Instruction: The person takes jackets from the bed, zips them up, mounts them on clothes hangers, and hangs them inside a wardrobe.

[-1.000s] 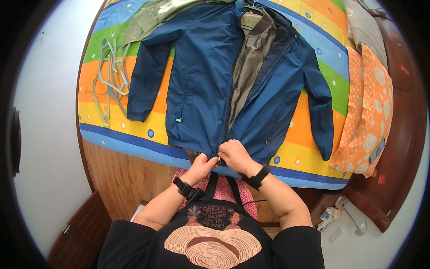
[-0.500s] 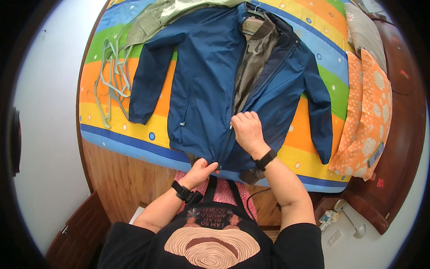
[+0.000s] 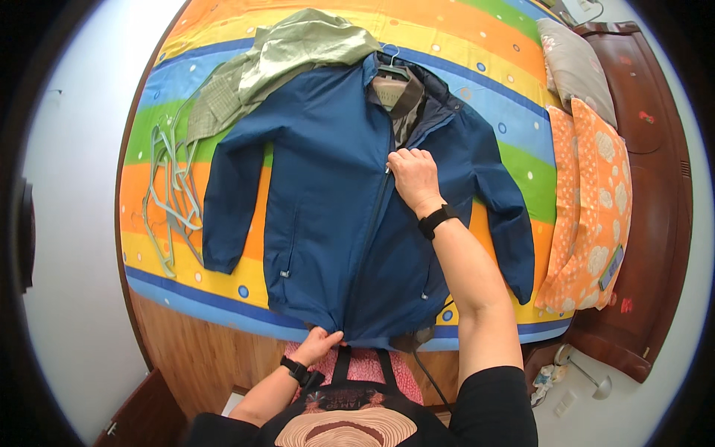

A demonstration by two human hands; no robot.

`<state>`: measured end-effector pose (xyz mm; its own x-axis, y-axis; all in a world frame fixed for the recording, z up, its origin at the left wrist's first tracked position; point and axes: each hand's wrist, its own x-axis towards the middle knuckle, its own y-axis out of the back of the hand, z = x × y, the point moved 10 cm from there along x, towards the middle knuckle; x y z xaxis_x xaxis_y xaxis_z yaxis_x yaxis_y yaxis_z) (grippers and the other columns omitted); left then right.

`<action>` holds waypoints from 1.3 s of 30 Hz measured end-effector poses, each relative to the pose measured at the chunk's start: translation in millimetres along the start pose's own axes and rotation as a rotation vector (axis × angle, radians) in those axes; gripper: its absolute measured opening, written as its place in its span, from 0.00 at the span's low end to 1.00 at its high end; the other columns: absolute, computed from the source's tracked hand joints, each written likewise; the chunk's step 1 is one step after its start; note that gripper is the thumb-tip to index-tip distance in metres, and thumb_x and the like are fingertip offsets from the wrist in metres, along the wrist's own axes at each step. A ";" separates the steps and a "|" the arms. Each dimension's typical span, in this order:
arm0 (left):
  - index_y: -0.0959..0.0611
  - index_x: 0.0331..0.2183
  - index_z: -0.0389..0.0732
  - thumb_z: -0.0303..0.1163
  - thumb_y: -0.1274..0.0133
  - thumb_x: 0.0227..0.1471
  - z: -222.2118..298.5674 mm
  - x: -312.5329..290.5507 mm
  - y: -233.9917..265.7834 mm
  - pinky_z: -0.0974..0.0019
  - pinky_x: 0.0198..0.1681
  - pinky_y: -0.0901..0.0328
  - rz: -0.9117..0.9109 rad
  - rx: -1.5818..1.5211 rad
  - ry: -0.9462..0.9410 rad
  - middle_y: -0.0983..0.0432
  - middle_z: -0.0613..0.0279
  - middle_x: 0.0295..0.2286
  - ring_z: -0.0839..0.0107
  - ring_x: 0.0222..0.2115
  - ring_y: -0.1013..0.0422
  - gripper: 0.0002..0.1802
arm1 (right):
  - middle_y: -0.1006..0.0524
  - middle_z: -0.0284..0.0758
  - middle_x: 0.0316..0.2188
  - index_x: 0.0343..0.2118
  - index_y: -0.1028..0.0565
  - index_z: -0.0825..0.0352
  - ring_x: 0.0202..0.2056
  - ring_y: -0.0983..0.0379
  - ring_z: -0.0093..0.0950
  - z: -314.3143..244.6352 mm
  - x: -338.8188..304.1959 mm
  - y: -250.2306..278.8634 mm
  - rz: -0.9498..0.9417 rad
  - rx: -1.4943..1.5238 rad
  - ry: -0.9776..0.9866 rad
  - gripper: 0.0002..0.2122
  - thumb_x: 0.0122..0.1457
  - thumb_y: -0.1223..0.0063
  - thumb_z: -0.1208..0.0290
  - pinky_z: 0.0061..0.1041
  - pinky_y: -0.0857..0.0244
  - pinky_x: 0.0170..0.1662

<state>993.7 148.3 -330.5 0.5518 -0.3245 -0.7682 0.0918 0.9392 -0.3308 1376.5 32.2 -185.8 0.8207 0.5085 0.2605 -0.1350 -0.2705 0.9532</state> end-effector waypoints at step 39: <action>0.16 0.28 0.45 0.57 0.54 0.46 -61.6 19.2 37.2 0.71 0.37 0.40 0.107 0.255 0.619 0.24 0.57 0.28 0.68 0.29 0.32 0.26 | 0.29 0.35 0.29 0.31 0.28 0.63 0.34 0.31 0.34 108.6 115.5 -45.8 0.064 0.160 -0.041 0.08 0.46 0.48 0.74 0.28 0.37 0.37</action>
<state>956.6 170.1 -391.3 -0.0009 -0.1618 -0.9868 0.2975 0.9421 -0.1547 1537.8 14.6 -216.0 0.8356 0.4532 0.3105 -0.1002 -0.4300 0.8973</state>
